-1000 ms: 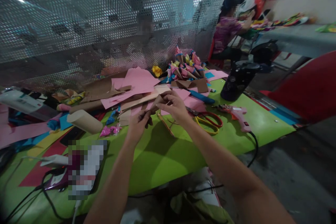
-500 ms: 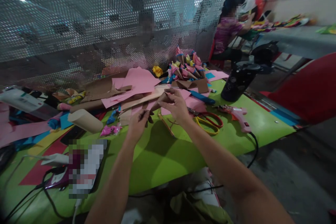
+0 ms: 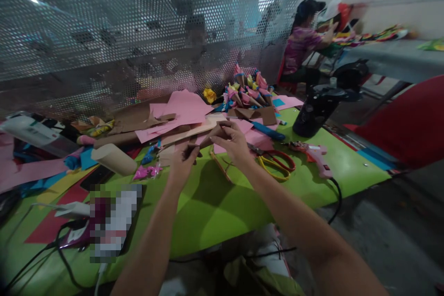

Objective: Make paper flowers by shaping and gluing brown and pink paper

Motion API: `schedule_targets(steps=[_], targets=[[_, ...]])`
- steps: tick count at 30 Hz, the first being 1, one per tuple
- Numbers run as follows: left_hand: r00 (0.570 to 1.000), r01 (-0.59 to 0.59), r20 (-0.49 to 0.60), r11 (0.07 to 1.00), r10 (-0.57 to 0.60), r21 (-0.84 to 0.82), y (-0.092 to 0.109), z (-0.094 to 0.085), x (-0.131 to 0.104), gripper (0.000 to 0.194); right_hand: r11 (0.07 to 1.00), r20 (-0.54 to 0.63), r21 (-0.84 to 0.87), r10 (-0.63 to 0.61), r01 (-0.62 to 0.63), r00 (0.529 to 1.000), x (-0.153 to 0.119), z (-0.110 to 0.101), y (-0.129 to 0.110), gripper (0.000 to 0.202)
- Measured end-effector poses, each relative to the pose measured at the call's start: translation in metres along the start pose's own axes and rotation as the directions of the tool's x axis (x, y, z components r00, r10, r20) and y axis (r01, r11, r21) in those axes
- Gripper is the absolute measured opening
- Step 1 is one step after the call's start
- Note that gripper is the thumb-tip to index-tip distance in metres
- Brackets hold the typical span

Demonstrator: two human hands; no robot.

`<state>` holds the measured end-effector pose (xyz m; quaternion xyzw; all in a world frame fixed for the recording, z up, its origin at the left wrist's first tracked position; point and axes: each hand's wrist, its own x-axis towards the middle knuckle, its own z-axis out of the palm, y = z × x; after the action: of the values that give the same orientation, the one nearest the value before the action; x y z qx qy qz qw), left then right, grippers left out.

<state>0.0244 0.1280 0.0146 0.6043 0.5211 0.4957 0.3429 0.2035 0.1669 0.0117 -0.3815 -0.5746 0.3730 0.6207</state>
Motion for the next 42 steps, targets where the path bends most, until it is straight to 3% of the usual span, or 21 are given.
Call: schedule_targets(steps=[4,11,23,26,28,30,32,35,37,42], targets=[[0.999,0.036,0.003,0.999,-0.036,0.011,0.002,-0.002,0.000,0.017,1.000,0.008,-0.026,-0.008,0.009,1.000,-0.001,0.000,0.000,0.025],[0.984,-0.052,0.179,0.989,0.028,0.136,0.005,-0.001,-0.002,0.018,0.988,0.083,-0.120,-0.090,0.099,0.992,-0.008,0.007,-0.004,0.027],[0.972,-0.027,0.237,0.990,-0.006,0.137,0.002,-0.005,0.002,0.023,0.980,0.113,-0.139,-0.130,0.145,0.985,-0.007,0.006,-0.004,0.025],[0.977,-0.014,0.209,0.973,-0.035,0.230,0.000,-0.010,0.004,0.018,0.969,0.124,-0.170,-0.161,0.180,0.979,-0.004,0.002,-0.007,0.025],[0.992,-0.002,0.120,0.945,-0.040,0.326,-0.001,-0.013,0.005,0.014,0.955,0.144,-0.213,-0.180,0.208,0.973,-0.001,-0.002,-0.009,0.021],[1.000,-0.030,0.013,0.922,0.027,0.387,0.000,-0.015,0.005,0.016,0.934,0.170,-0.259,-0.207,0.246,0.964,0.001,-0.005,-0.011,0.017],[0.985,-0.137,-0.039,0.908,0.166,0.397,0.004,-0.016,0.003,0.022,0.907,0.216,-0.294,-0.243,0.300,0.946,0.002,-0.006,-0.012,0.018],[0.918,-0.370,0.015,0.843,0.396,0.391,0.013,-0.015,-0.002,0.024,0.859,0.332,-0.344,-0.267,0.380,0.905,-0.002,-0.004,-0.012,0.017],[0.873,-0.466,0.080,0.777,0.481,0.422,0.018,-0.013,-0.005,0.021,0.826,0.410,-0.377,-0.255,0.418,0.875,-0.006,-0.001,-0.012,0.010],[0.852,-0.505,0.202,0.656,0.484,0.561,0.021,-0.011,-0.009,0.013,0.776,0.530,-0.430,-0.196,0.461,0.825,-0.015,0.005,-0.017,0.015]])
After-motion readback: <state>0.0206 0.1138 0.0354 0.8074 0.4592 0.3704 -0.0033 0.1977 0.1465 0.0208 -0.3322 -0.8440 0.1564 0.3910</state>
